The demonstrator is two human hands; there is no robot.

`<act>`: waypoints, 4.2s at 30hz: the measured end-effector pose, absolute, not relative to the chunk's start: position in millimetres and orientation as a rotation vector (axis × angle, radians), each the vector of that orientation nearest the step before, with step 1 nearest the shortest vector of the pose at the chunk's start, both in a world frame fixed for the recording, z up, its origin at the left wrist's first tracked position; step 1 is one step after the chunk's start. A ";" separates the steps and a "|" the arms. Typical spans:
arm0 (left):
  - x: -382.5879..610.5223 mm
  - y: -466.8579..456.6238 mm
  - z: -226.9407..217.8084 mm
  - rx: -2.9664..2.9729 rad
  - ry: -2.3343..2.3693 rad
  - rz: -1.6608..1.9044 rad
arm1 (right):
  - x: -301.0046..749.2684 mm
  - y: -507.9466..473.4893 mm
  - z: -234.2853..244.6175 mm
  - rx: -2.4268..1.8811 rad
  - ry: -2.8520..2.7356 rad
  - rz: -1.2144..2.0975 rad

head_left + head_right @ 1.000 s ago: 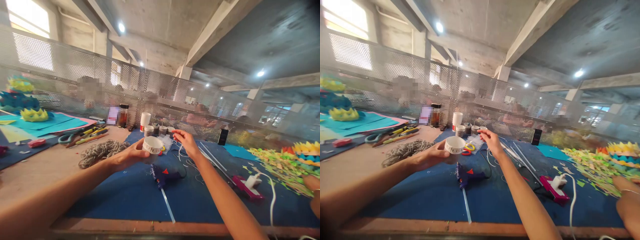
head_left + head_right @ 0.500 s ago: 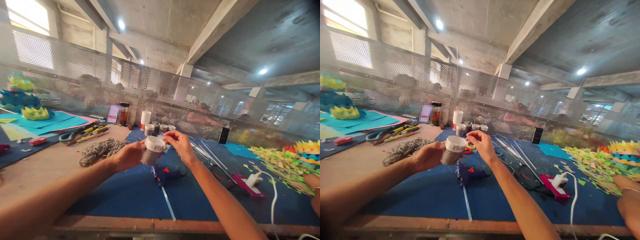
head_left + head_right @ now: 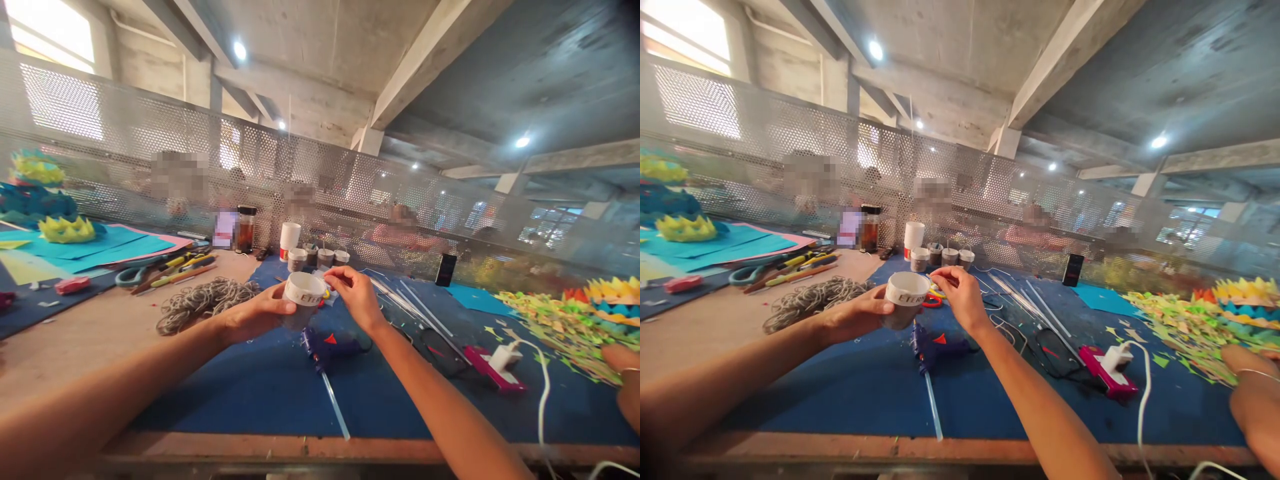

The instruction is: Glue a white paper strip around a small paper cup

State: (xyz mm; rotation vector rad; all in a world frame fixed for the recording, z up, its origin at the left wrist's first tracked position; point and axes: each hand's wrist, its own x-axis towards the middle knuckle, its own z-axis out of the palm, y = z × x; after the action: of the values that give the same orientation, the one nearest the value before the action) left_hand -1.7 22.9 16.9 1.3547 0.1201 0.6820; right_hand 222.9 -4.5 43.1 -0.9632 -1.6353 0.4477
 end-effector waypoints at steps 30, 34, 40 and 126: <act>-8.0 37.7 9.3 1.366 0.075 0.711 | 230.5 -79.7 8.3 -1.619 -2.633 -0.416; -9.6 40.0 10.0 1.359 0.080 0.741 | 235.9 -78.7 2.5 -1.516 -2.584 -0.329; -13.3 40.4 14.0 1.331 0.060 0.771 | 258.4 -83.6 -1.7 -1.406 -2.274 -0.040; -16.6 31.9 14.9 1.584 0.149 0.759 | 229.8 -37.3 4.8 -0.999 -1.519 0.888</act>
State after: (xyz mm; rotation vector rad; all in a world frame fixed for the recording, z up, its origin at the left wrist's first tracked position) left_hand -16.6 31.9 14.9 1.5839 0.1487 0.7592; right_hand 229.8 -37.3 4.8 -0.9989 -1.5191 0.8877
